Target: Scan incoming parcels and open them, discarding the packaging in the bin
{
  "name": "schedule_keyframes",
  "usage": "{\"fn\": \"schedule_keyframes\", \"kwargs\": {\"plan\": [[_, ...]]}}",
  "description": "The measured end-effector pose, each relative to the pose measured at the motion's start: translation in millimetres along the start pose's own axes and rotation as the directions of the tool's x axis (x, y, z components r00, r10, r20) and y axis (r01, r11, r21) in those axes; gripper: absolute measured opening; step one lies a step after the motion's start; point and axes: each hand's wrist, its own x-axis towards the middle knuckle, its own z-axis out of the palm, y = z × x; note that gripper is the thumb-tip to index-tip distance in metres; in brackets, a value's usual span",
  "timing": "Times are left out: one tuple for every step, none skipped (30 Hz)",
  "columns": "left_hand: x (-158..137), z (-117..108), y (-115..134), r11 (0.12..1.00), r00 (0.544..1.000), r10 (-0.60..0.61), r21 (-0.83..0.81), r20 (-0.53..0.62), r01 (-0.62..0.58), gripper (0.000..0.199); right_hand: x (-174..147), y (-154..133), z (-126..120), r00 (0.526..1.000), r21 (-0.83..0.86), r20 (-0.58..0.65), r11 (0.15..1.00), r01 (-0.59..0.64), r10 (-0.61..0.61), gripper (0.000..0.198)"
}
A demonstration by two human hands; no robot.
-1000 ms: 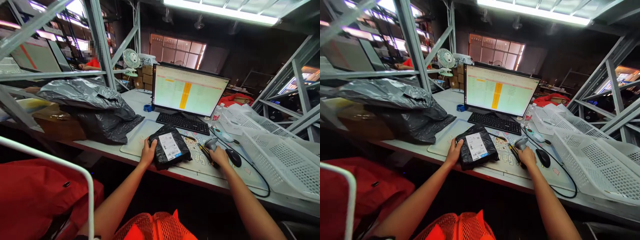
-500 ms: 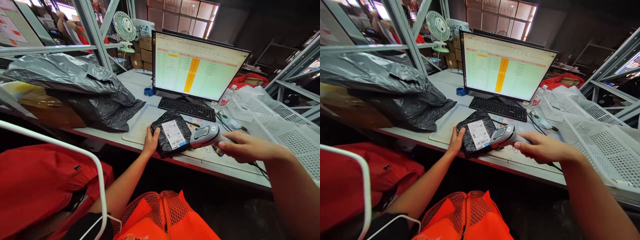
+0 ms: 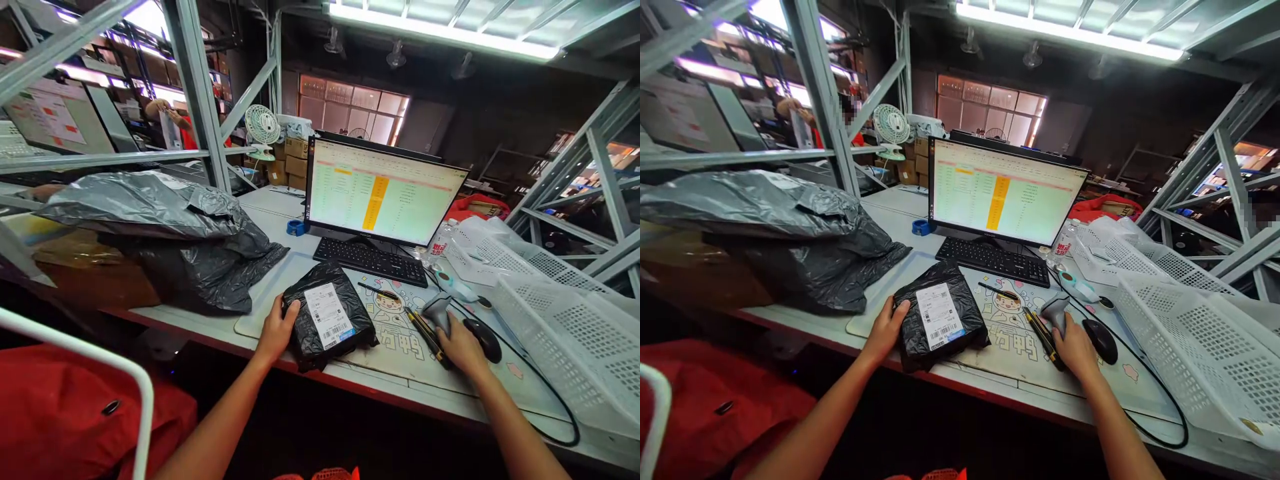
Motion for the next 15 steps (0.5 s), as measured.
{"fn": "schedule_keyframes", "kwargs": {"plan": [[-0.5, -0.1, -0.1, 1.000, 1.000, 0.007, 0.003, -0.006, -0.007, 0.063, 1.6, 1.9, 0.5, 1.000, -0.009, 0.013, 1.000, -0.002, 0.003, 0.068], [-0.9, 0.5, -0.4, 1.000, 1.000, 0.015, 0.003, -0.012, -0.015, 0.063, 4.1, 2.4, -3.0, 1.000, -0.019, 0.023, 1.000, -0.003, 0.004, 0.068], [-1.1, 1.4, -0.8, 1.000, 1.000, 0.021, 0.005, -0.017, -0.020, 0.063, 8.1, 0.7, -9.9, 1.000, -0.028, 0.018, 1.000, 0.002, -0.001, 0.067], [-1.0, 2.3, -1.2, 1.000, 0.999, 0.024, 0.011, -0.021, -0.024, 0.064, 13.6, -3.8, -19.3, 1.000, -0.031, -0.007, 1.000, 0.005, -0.006, 0.065], [-0.6, 3.0, -1.7, 0.999, 0.999, 0.025, 0.020, -0.026, -0.025, 0.064, 20.8, -11.4, -30.0, 0.998, -0.027, -0.054, 1.000, 0.016, -0.017, 0.062], [-0.1, 3.4, -2.1, 0.999, 0.999, 0.028, 0.029, -0.031, -0.027, 0.065, 29.6, -22.0, -40.7, 0.993, -0.015, -0.112, 0.999, 0.039, -0.041, 0.059], [0.6, 3.3, -2.6, 0.999, 0.999, 0.031, 0.038, -0.037, -0.030, 0.066, 40.0, -35.3, -50.1, 0.983, 0.010, -0.179, 0.999, 0.052, -0.049, 0.056], [1.3, 2.9, -3.1, 0.998, 0.998, 0.035, 0.048, -0.045, -0.033, 0.066, 51.4, -50.3, -57.2, 0.976, 0.033, -0.202, 0.996, 0.088, -0.079, 0.053], [1.9, 2.3, -3.6, 0.998, 0.998, 0.039, 0.058, -0.053, -0.036, 0.067, 63.4, -65.9, -61.5, 0.979, 0.055, -0.166, 0.990, 0.126, -0.116, 0.050], [2.5, 1.5, -4.2, 0.997, 0.997, 0.044, 0.067, -0.059, -0.040, 0.067, 75.2, -81.0, -63.0, 0.982, 0.066, -0.129, 0.987, 0.146, -0.137, 0.048], [2.8, 0.7, -4.7, 0.996, 0.997, 0.049, 0.073, -0.063, -0.044, 0.067, 86.3, -94.8, -62.1, 0.985, 0.075, -0.086, 0.985, 0.155, -0.149, 0.045], [2.9, 0.0, -5.2, 0.996, 0.996, 0.053, 0.076, -0.065, -0.048, 0.067, 96.1, -106.6, -59.4, 0.987, 0.081, -0.044, 0.985, 0.155, -0.152, 0.043], [2.8, -0.6, -5.7, 0.996, 0.996, 0.058, 0.074, -0.065, -0.053, 0.067, 104.4, -116.1, -55.7, 0.989, 0.081, -0.012, 0.986, 0.147, -0.146, 0.042], [2.7, -1.1, -6.2, 0.996, 0.996, 0.063, 0.070, -0.063, -0.059, 0.067, 111.1, -123.2, -51.5, 0.991, 0.079, 0.014, 0.988, 0.134, -0.136, 0.042], [2.4, -1.4, -6.5, 0.996, 0.996, 0.066, 0.064, -0.063, -0.062, 0.067, 116.5, -128.2, -47.5, 0.992, 0.075, 0.036, 0.990, 0.121, -0.124, 0.043]]}}
